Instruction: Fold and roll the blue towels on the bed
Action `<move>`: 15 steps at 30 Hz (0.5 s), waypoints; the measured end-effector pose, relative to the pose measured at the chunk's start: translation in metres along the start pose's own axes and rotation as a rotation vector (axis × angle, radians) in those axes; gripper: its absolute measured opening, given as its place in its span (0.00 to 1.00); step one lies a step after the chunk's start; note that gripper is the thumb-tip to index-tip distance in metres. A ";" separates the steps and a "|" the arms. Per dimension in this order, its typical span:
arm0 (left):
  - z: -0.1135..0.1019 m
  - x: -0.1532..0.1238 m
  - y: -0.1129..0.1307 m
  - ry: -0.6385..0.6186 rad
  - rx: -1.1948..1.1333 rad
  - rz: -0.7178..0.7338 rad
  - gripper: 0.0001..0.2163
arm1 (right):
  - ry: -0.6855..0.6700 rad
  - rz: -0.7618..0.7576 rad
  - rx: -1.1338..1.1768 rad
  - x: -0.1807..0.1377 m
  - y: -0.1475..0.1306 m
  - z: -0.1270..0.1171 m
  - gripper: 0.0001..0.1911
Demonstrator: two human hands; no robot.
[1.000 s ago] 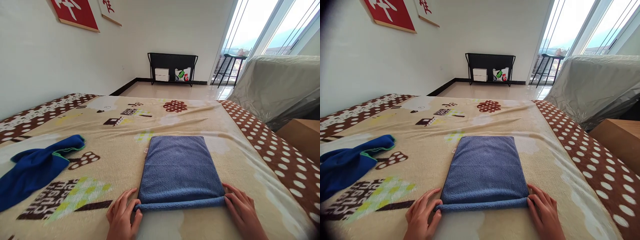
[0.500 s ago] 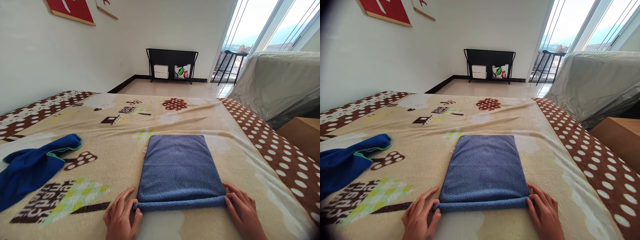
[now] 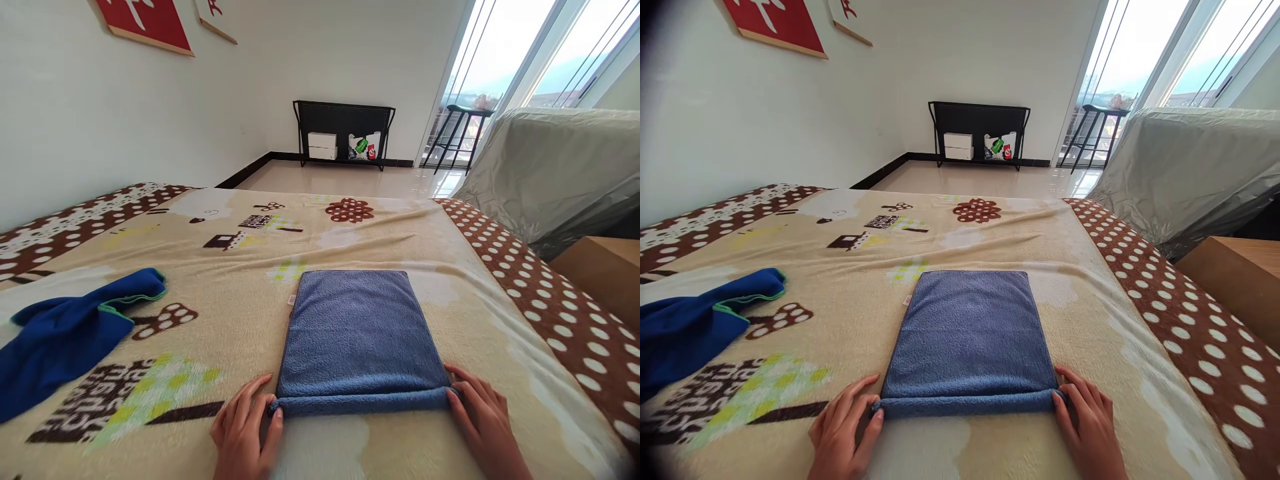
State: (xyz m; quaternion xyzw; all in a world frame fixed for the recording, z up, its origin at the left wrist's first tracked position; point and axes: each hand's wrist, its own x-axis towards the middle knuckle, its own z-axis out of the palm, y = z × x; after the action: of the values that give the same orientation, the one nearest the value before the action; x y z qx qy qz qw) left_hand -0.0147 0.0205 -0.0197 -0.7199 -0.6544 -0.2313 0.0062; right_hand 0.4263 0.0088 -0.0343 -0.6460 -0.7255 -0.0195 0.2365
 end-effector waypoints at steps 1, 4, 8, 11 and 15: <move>-0.002 0.000 -0.002 0.006 -0.021 0.016 0.08 | 0.003 -0.002 0.000 -0.001 0.001 0.001 0.11; -0.009 0.000 -0.010 -0.021 -0.090 0.059 0.08 | 0.017 -0.026 0.005 -0.005 0.005 0.002 0.11; -0.015 -0.006 -0.016 0.000 -0.163 0.072 0.08 | 0.052 -0.076 0.007 -0.013 0.012 0.003 0.11; -0.015 -0.010 -0.021 0.070 -0.155 0.110 0.09 | 0.083 -0.105 -0.001 -0.018 0.017 0.003 0.11; -0.021 -0.011 -0.024 0.087 -0.111 0.208 0.08 | 0.119 -0.135 -0.014 -0.022 0.018 -0.004 0.11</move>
State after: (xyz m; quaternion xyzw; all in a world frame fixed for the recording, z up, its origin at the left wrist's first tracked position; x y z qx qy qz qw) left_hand -0.0452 0.0067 -0.0116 -0.7725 -0.5613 -0.2963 0.0186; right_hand 0.4455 -0.0098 -0.0441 -0.5950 -0.7519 -0.0790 0.2727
